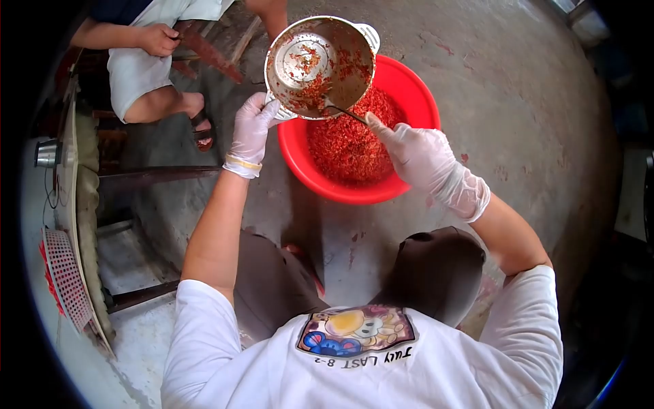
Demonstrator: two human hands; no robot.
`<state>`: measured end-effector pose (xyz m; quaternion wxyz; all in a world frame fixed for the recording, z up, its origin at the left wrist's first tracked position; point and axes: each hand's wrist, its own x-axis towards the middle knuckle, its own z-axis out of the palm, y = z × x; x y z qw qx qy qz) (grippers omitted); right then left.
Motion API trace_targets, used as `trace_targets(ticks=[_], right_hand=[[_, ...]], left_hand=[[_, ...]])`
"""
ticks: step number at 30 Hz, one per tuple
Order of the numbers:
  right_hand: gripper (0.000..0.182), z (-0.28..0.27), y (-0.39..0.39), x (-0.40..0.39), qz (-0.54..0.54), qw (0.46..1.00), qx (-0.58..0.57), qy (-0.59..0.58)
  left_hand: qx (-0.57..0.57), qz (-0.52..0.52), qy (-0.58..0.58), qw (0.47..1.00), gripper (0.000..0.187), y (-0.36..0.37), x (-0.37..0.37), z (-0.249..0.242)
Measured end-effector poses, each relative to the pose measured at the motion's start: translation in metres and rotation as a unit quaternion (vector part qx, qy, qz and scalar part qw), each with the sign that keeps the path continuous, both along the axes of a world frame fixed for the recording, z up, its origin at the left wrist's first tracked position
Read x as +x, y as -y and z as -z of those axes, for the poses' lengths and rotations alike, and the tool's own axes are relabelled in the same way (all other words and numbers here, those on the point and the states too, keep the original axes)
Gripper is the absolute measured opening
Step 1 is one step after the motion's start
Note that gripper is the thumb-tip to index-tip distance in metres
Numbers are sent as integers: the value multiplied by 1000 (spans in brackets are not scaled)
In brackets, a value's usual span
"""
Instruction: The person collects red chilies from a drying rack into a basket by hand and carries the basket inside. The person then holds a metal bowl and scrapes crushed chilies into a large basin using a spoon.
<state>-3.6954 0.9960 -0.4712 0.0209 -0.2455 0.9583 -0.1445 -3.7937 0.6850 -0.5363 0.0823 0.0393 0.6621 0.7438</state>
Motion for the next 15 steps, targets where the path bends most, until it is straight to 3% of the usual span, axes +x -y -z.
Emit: trace_targets(ticks=[6,9,13,15], right_hand=[[52,19,21,-30,0,988,-155,-21],[54,12,37,-26,0,986,-169,5],[56,13,16,-16,0,999,10,41],[55,15,11,-21,2,1000,-14,26]], left_hand=[[0,-13,6,1000,5,-16,4,-9],[1,-4,-6,1000,4,-15,5,-5],[-9,-2,11,1000,4,-19,12,-19],[-12,-5,4,1000,3,-17,11,-15]])
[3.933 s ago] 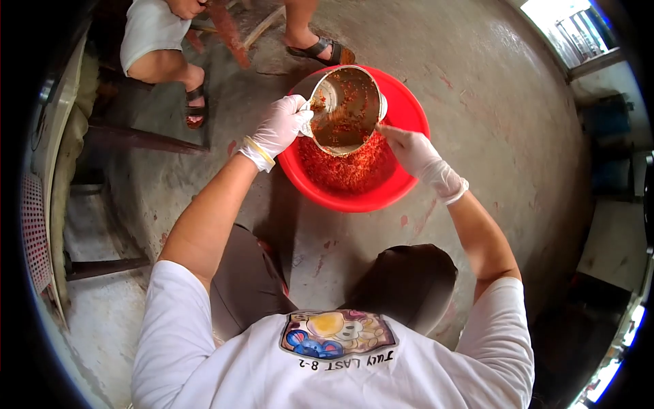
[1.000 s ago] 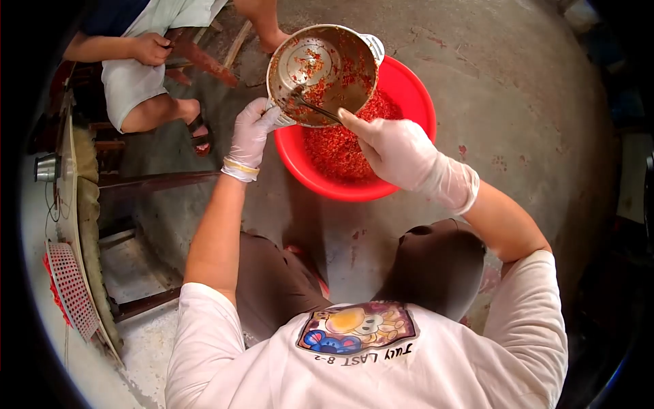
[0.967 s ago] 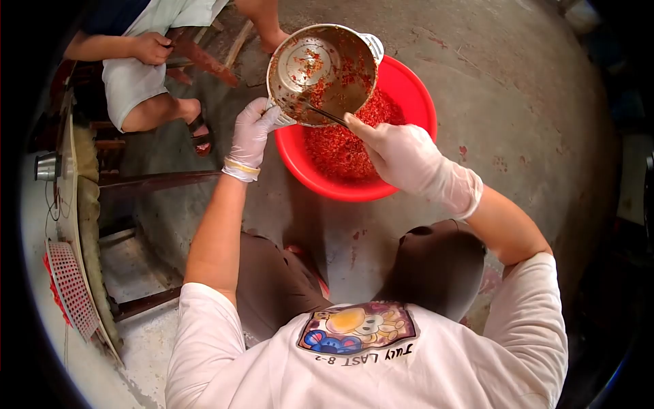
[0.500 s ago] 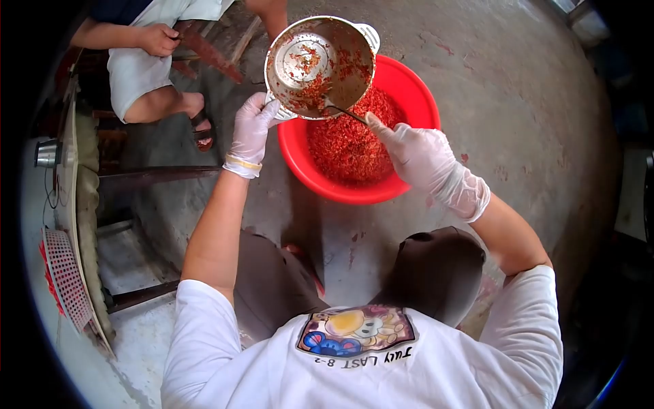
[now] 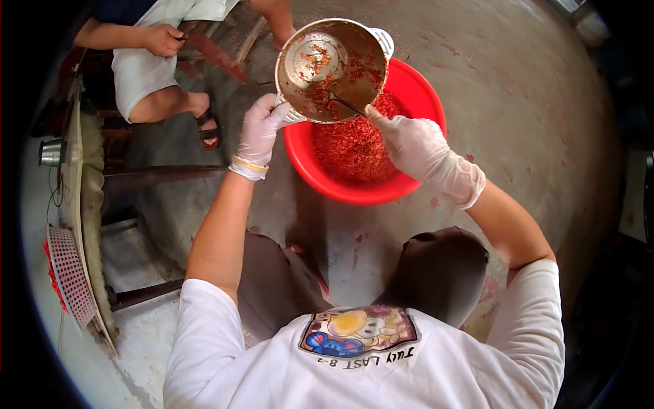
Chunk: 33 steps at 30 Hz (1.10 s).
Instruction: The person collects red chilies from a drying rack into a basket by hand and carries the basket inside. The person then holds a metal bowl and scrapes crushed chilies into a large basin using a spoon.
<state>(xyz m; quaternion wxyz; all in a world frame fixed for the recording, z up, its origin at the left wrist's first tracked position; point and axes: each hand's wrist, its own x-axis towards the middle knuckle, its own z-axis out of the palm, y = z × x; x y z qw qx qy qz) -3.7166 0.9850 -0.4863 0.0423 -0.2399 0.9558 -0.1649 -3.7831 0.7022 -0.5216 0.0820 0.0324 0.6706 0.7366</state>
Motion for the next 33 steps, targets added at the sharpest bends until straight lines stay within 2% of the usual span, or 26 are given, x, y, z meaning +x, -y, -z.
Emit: trace_targets(ticks=[6,10,13,17,21,24,26,29,33], right_hand=[[48,2,25,-20,24,990,-135,-43],[47,17,32,-28,36,985,-168,1],[45,19,16,-24,43,992,-116,31],[38,26,-3,-32,102,968,-207,95],[39,34,7,-36,161,950,-242,114],[42,52,17,-36,183,942,-241,142],[44,72,16,-37,142,951,-255,101],[43,40,19,-31,127,963,-223,82],[46,21,30,-33,94,979,-171,53]], left_hand=[[-24,23,-23,999,3,-4,-4,3],[-49,29,-50,997,7,-3,-1,0],[-63,20,-60,996,8,-4,3,-7],[-74,18,-56,995,8,3,0,4],[-103,21,-91,990,5,-5,-1,1],[-130,23,-111,985,4,-11,3,1],[-127,15,-110,986,4,-13,3,-2],[-93,18,-76,993,5,-9,4,3],[-108,29,-92,990,7,-10,2,5]])
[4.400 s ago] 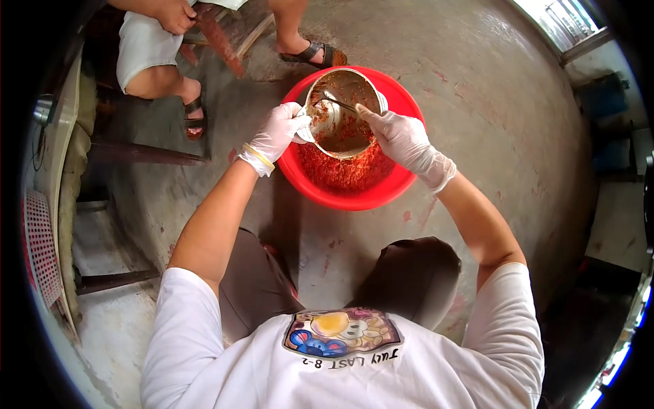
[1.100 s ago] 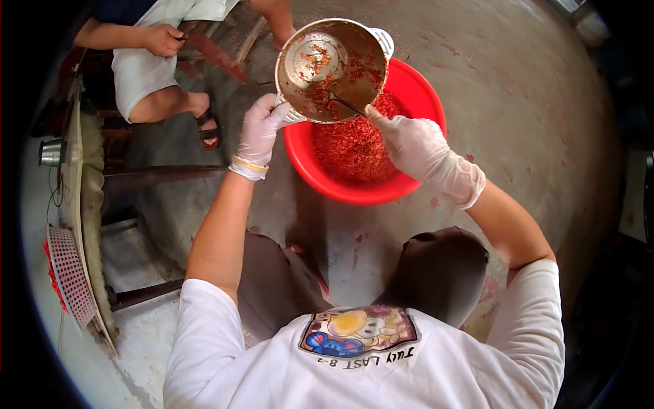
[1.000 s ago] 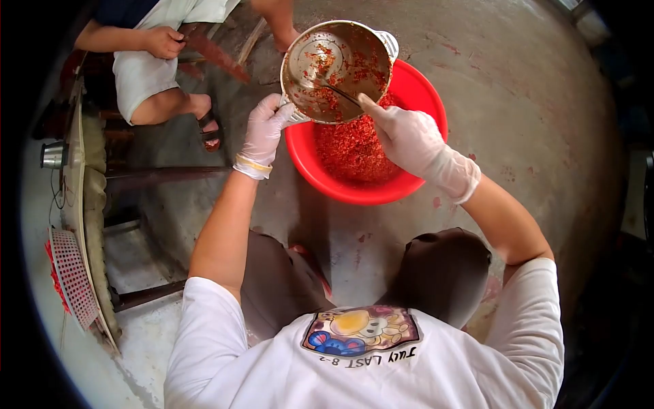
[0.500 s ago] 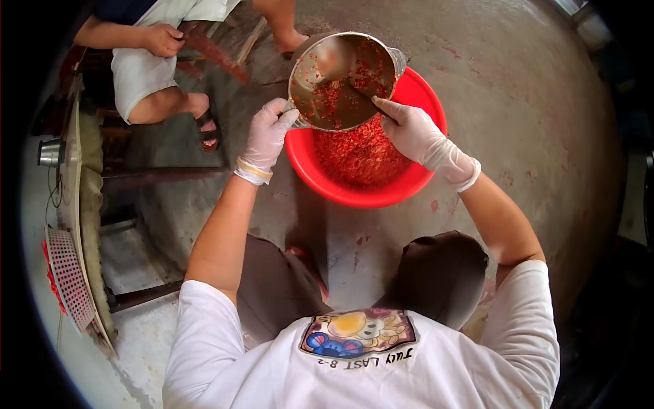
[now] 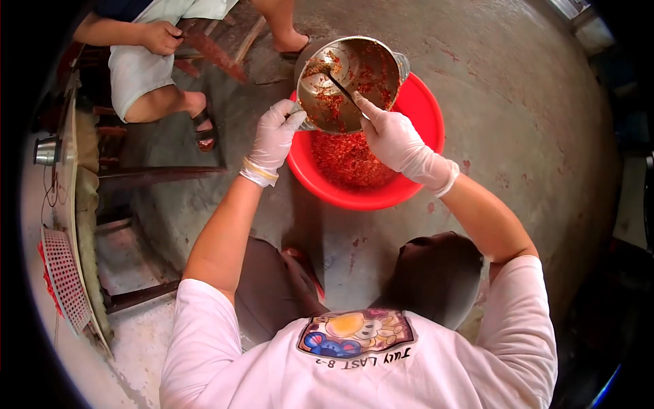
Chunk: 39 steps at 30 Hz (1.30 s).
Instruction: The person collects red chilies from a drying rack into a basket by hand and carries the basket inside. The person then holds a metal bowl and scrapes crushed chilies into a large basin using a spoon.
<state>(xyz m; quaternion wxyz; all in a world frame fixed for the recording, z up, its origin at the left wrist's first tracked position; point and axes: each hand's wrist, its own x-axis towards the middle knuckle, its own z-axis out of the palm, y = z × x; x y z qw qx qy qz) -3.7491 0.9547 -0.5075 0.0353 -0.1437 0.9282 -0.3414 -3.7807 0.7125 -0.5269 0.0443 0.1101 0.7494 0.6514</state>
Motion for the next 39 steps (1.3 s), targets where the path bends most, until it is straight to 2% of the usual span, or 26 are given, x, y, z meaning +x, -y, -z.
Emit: trace_targets(ticks=[3,7,12,16,20,23,29,32,35,39], right_hand=[[52,12,2,-4,-10,996,36,-77],[57,13,-9,2,-43,990,124,-42],[59,-3,-16,6,-70,974,217,2],[60,-7,-32,-3,-49,989,115,-81],[63,4,-42,-22,-24,979,166,-116],[64,5,-45,-17,-25,965,249,-81],[63,5,-46,-8,-52,950,307,8],[63,-8,-45,-7,-43,959,277,-39],[61,-1,-52,-17,-6,953,290,-92],[61,-1,-52,-16,-16,942,334,-20]], left_hand=[[-3,-1,-3,1000,9,-3,2,-6],[16,-10,-6,1000,2,-1,4,-1],[31,4,16,999,8,-2,4,-2],[13,12,6,1000,7,-2,2,2],[14,29,3,999,2,1,0,11],[17,9,28,999,6,0,5,3],[17,0,41,999,8,7,0,6],[63,-8,80,995,10,2,0,6],[44,-6,66,997,9,-1,0,7],[-7,-7,21,1000,4,-5,7,-8]])
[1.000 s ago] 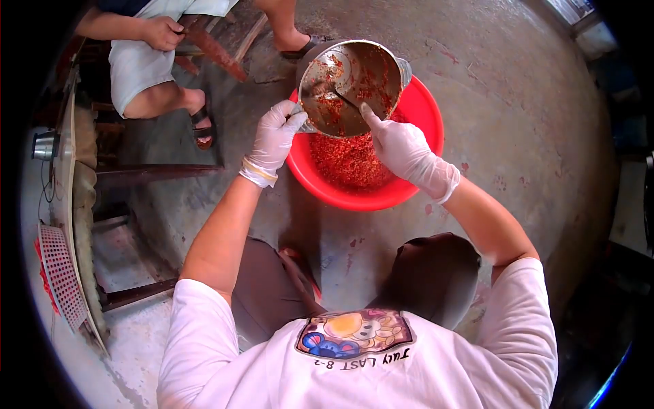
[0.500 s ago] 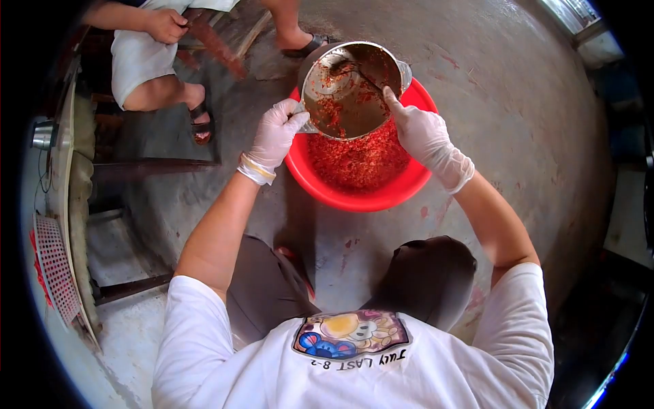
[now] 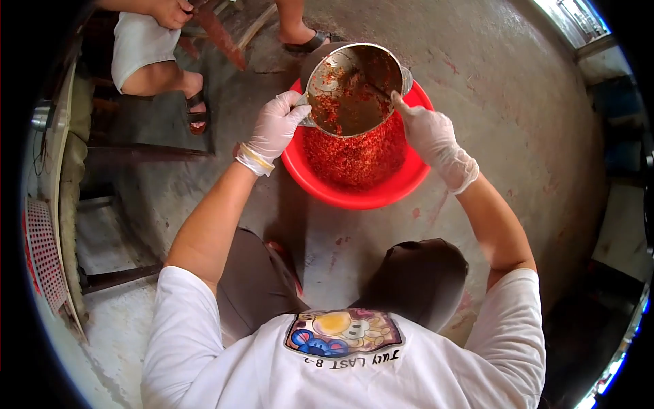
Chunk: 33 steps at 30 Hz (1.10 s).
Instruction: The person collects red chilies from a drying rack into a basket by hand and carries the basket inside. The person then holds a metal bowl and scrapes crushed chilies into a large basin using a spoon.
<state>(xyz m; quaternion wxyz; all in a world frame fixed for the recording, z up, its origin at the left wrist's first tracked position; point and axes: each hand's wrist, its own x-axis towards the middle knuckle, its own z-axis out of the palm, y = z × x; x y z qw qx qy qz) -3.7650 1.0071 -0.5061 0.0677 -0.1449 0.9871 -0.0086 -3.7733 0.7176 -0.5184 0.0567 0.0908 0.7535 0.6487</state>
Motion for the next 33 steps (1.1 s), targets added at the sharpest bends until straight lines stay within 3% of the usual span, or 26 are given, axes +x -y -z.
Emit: trace_targets(ticks=[7,10,13,16,22,29,32,33], right_hand=[[60,-5,-13,37,-22,991,-118,60],[61,-2,-10,31,-14,990,-140,-17],[63,12,-10,15,-9,993,-102,-62],[66,18,-8,21,-6,1000,-20,-12],[69,0,-8,64,-13,999,-2,48],[62,-2,-15,40,-14,992,-80,-95],[56,12,-24,32,-13,990,-127,-64],[49,9,-23,38,17,987,-159,-6]], left_hand=[[-36,8,8,999,5,4,-3,9],[-55,16,-1,998,5,3,-5,5],[-50,15,0,999,9,3,-5,7],[-67,6,-24,997,10,5,-3,7],[-105,-8,-41,994,9,9,-4,8],[-110,-1,-25,994,8,8,-9,19],[-110,-18,-30,993,9,10,-8,19],[-110,-27,-31,993,9,11,-6,19]])
